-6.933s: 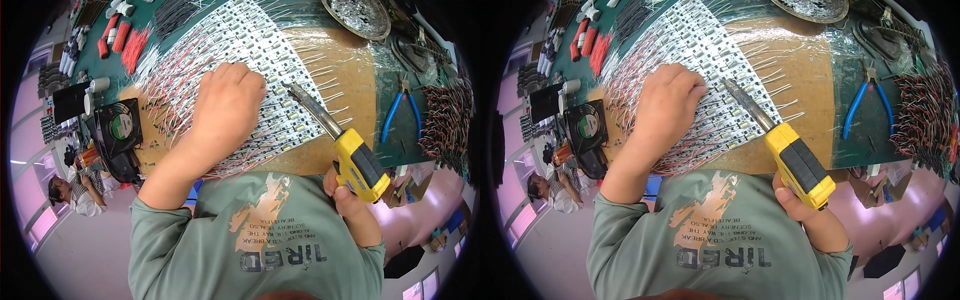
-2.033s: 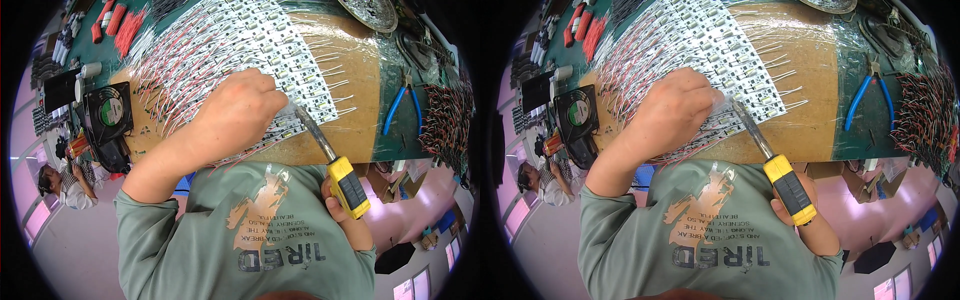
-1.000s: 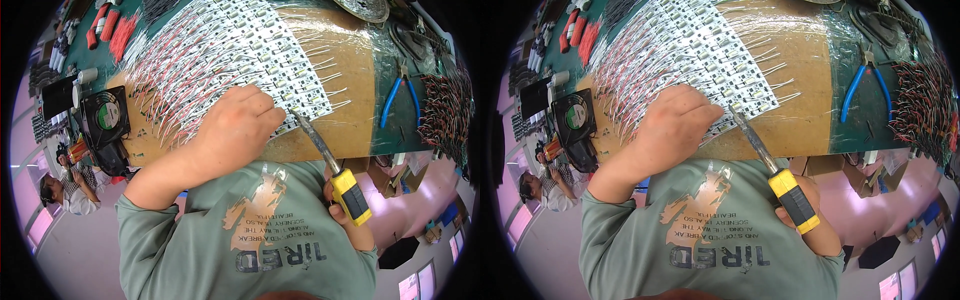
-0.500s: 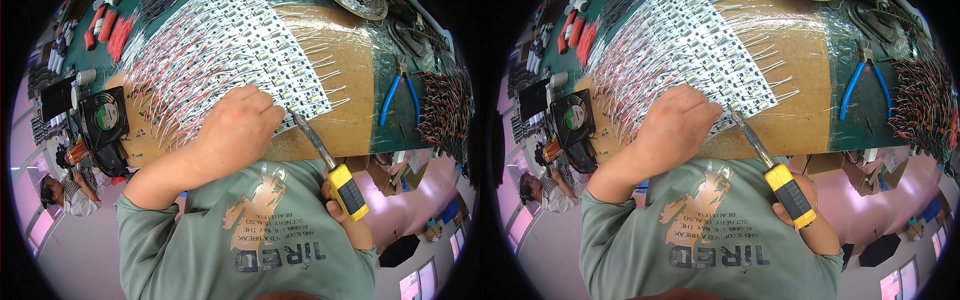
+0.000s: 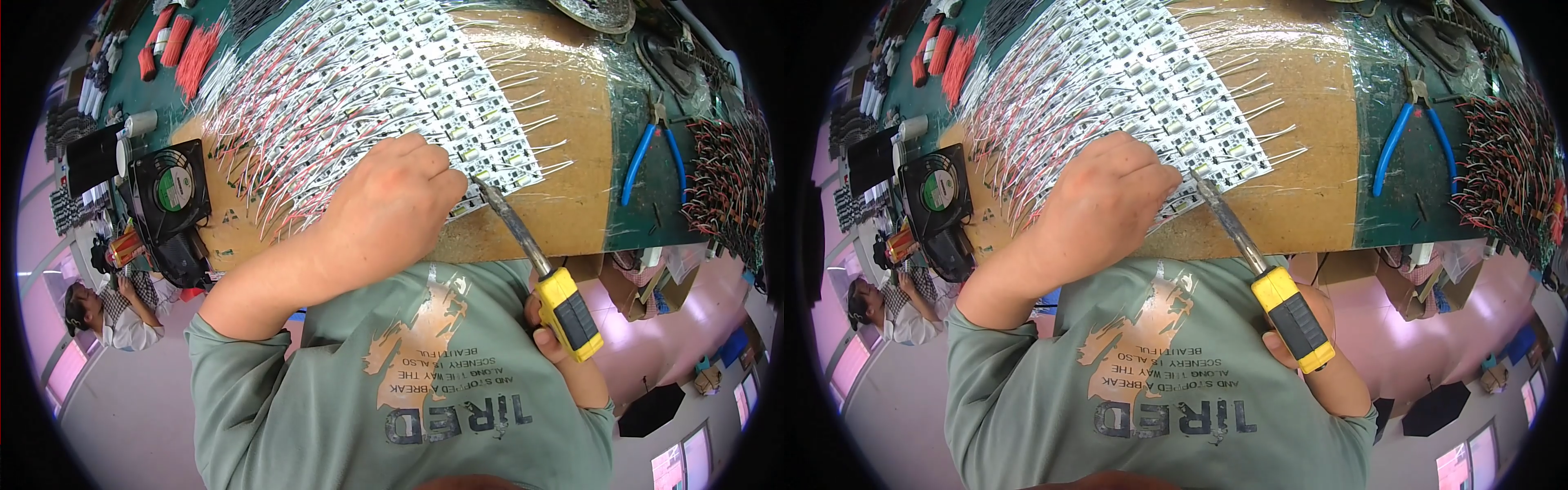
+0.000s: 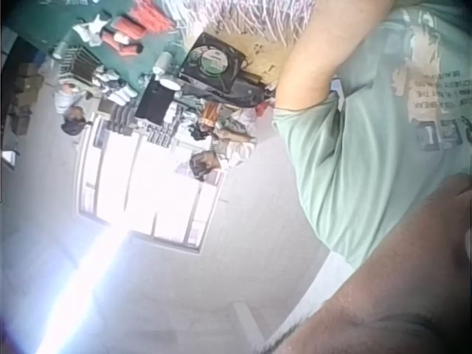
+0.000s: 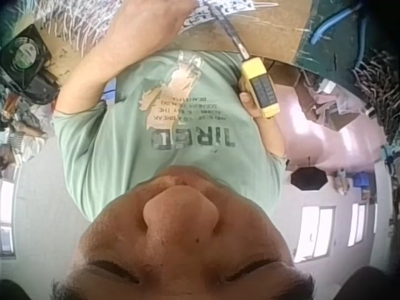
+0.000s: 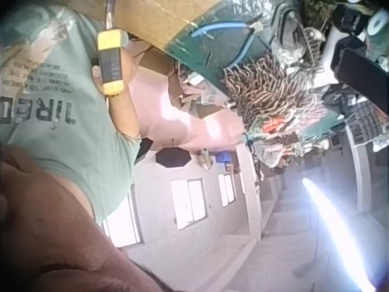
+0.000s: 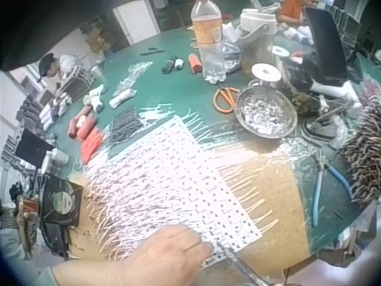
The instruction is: The person solders electrical wires onto a circuit board panel by positioning the wires by hand and applying a soldering tool.
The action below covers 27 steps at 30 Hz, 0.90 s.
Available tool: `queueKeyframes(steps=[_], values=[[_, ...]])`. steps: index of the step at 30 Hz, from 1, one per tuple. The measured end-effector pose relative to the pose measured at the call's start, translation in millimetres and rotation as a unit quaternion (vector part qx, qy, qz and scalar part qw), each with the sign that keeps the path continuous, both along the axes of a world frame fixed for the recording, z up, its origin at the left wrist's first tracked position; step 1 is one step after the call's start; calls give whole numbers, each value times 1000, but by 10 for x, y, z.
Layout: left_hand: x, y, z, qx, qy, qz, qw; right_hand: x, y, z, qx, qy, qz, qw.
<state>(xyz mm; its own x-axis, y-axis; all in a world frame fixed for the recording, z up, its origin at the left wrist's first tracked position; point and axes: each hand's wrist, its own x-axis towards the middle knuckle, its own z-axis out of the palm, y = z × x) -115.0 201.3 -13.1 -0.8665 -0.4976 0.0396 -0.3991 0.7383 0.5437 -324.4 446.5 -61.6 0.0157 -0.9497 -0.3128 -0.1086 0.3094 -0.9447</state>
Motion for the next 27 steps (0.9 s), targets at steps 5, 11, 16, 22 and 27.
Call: queueKeyframes(steps=[5,11,16,22,27], values=[[-3,-1,27,-1,-2,1,1000,5,-60,23,-34,27,20,999],[-8,-5,13,0,0,0,1000,56,-21,-18,-42,15,-27,999],[-3,-3,19,-2,-1,1,1000,0,9,-25,-21,-41,-17,999],[-5,11,28,-10,-14,1,1000,-37,37,-23,-23,-53,-7,998],[-1,31,-3,-20,-6,7,1000,-70,106,-11,-28,-4,17,999]])
